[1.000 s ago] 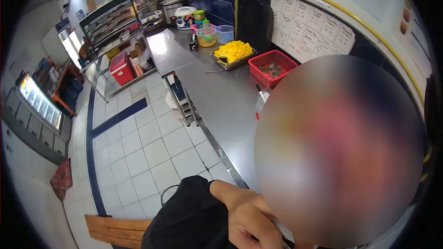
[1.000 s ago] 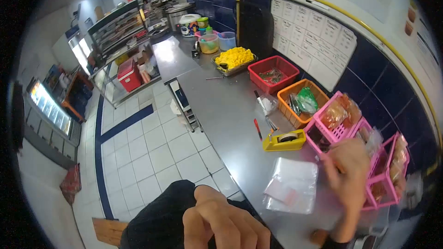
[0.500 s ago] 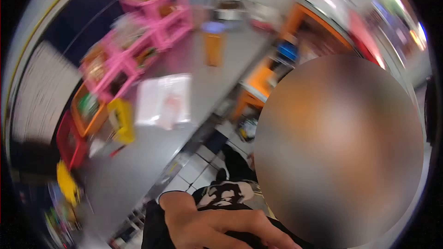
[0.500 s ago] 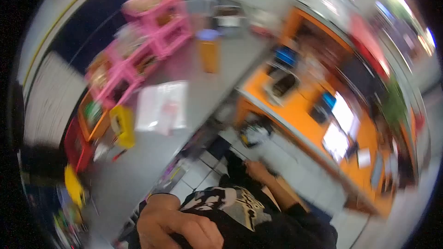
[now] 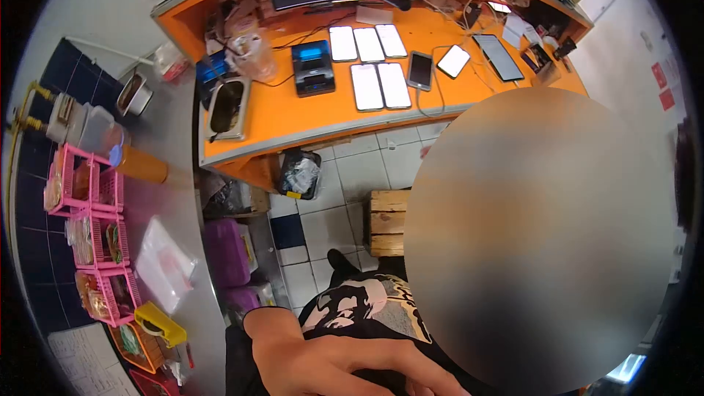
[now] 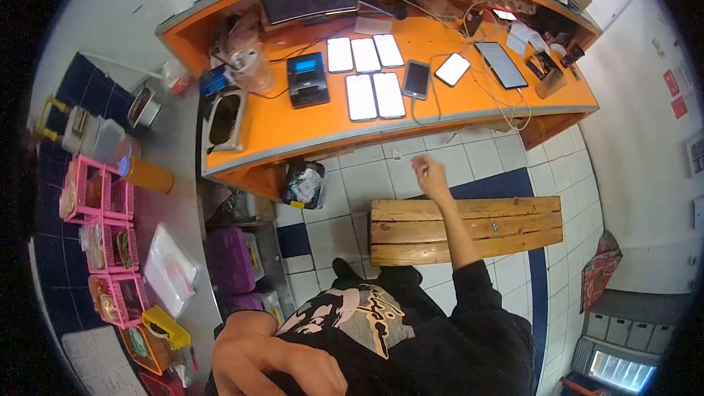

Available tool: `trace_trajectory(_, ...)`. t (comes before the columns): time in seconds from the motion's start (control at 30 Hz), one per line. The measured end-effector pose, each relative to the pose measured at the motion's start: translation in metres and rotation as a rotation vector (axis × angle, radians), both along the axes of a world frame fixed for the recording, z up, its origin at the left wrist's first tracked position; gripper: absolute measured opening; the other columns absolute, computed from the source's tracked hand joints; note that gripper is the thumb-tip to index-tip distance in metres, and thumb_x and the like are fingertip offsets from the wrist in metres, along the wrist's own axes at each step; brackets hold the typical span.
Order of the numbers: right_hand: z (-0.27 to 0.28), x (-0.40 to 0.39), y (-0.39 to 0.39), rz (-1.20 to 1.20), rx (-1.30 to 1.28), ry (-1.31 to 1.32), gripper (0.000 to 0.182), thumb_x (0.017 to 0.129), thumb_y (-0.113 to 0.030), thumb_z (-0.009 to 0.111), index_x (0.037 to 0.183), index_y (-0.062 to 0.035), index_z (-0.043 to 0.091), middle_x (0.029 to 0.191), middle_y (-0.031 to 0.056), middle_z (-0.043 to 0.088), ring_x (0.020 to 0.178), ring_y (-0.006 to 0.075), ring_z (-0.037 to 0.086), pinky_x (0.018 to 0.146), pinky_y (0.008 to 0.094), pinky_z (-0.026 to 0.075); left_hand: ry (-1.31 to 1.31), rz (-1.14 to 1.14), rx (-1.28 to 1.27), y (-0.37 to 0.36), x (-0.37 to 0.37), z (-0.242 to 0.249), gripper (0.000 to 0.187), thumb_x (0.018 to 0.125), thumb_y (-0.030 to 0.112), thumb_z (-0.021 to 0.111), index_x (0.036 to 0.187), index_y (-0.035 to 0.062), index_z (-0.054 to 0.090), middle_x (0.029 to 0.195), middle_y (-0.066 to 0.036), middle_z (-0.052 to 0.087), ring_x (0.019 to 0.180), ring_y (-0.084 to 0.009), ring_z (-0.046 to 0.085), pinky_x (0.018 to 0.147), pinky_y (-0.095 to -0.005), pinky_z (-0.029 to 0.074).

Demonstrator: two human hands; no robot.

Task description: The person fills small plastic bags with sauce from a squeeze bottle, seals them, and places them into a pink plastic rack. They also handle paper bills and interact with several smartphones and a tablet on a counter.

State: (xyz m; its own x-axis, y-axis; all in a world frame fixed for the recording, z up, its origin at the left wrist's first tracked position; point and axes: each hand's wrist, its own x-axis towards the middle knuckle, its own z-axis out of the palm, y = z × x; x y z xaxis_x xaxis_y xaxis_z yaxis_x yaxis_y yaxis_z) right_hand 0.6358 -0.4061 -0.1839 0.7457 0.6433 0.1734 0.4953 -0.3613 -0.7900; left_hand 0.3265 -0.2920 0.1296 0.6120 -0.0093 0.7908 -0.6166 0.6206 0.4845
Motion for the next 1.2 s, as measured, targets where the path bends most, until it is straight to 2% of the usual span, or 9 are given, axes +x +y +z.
trace_trajectory(0.17,-0.025,0.127,0.064,-0.33,0.058,-0.17,0.027,0.078,-0.025,0.068,0.085,0.0001,0.063,0.075,0.0132,0.067,0.069,0.024,0.066,0.061,0.0324,0.05,0.049,0.016,0.006,-0.029,0.067,-0.012,0.03,0.079,-0.003,0.05,0.105,-0.01,0.064,0.117,-0.029,0.051,0.097,-0.0302,0.057,0.081,-0.0292,0.05)
trace_trajectory(0.3,-0.037,0.156,0.127,-0.419,-0.238,-0.261,0.026,0.074,-0.021,0.068,0.077,0.0037,0.063,0.074,0.0216,0.065,0.071,0.0391,0.064,0.064,0.0427,0.052,0.073,0.137,-0.051,-0.071,0.133,-0.024,0.029,0.08,-0.001,0.05,0.105,-0.0096,0.064,0.117,-0.028,0.051,0.095,-0.0288,0.057,0.081,-0.0283,0.05)
trace_trajectory(0.47,-0.043,0.184,0.105,-0.433,-0.218,-0.139,0.023,0.071,-0.017,0.068,0.066,0.0038,0.061,0.07,0.0218,0.063,0.068,0.0392,0.063,0.06,0.0447,0.051,0.171,0.18,-0.108,-0.111,0.19,-0.027,0.03,0.081,0.0,0.05,0.106,-0.0081,0.064,0.118,-0.027,0.05,0.094,-0.0272,0.058,0.081,-0.0281,0.05)
trace_trajectory(0.67,-0.049,0.183,0.04,-0.444,0.135,-0.198,0.025,0.076,-0.023,0.068,0.089,-0.002,0.065,0.066,0.0166,0.061,0.06,0.0317,0.06,0.055,0.0418,0.045,0.162,0.249,-0.034,-0.128,0.232,-0.032,0.03,0.082,0.0,0.049,0.107,-0.0067,0.064,0.119,-0.027,0.049,0.091,-0.0248,0.058,0.08,-0.0274,0.05)
trace_trajectory(0.8,-0.047,0.174,0.014,-0.431,-0.055,-0.04,0.045,0.074,-0.042,0.071,0.11,-0.0139,0.064,0.096,0.0194,0.062,0.089,0.0356,0.061,0.068,0.0421,0.047,0.216,0.348,-0.029,-0.141,0.242,-0.031,0.03,0.082,0.001,0.049,0.107,-0.0063,0.065,0.119,-0.027,0.05,0.09,-0.0246,0.057,0.079,-0.0273,0.05)
trace_trajectory(0.87,-0.033,0.173,0.007,-0.481,-0.282,-0.454,0.054,0.076,-0.044,0.07,0.119,-0.0128,0.059,0.11,0.0237,0.054,0.104,0.0395,0.052,0.079,0.0463,0.044,0.24,0.377,-0.024,-0.144,0.242,-0.031,0.029,0.082,0.001,0.049,0.106,-0.0063,0.065,0.118,-0.026,0.05,0.09,-0.025,0.057,0.079,-0.0273,0.05)
trace_trajectory(0.97,-0.023,0.193,0.023,-0.47,-0.197,-0.74,0.069,0.073,-0.048,0.071,0.125,-0.0074,0.052,0.114,0.0257,0.048,0.109,0.0414,0.045,0.087,0.0492,0.039,0.297,0.442,-0.017,-0.152,0.237,-0.031,0.028,0.082,0.001,0.05,0.104,-0.0063,0.066,0.118,-0.026,0.05,0.091,-0.0258,0.057,0.08,-0.0277,0.05)
trace_trajectory(1.07,-0.026,0.209,0.065,-0.201,-0.187,-0.257,0.077,0.067,-0.048,0.075,0.122,-0.0008,0.05,0.113,0.0244,0.051,0.108,0.0399,0.047,0.089,0.0476,0.04,0.22,0.522,0.037,-0.164,0.231,-0.032,0.028,0.082,0.001,0.05,0.103,-0.0058,0.067,0.117,-0.027,0.051,0.092,-0.0267,0.057,0.08,-0.0278,0.05)
trace_trajectory(1.2,-0.021,0.244,0.089,-0.078,-0.466,-0.314,0.077,0.062,-0.047,0.078,0.116,0.0009,0.05,0.118,0.0257,0.052,0.114,0.0392,0.047,0.091,0.0492,0.04,0.2,0.618,0.069,-0.197,0.208,-0.025,0.028,0.083,0.002,0.05,0.105,-0.0042,0.067,0.118,-0.026,0.05,0.095,-0.028,0.057,0.081,-0.028,0.05)
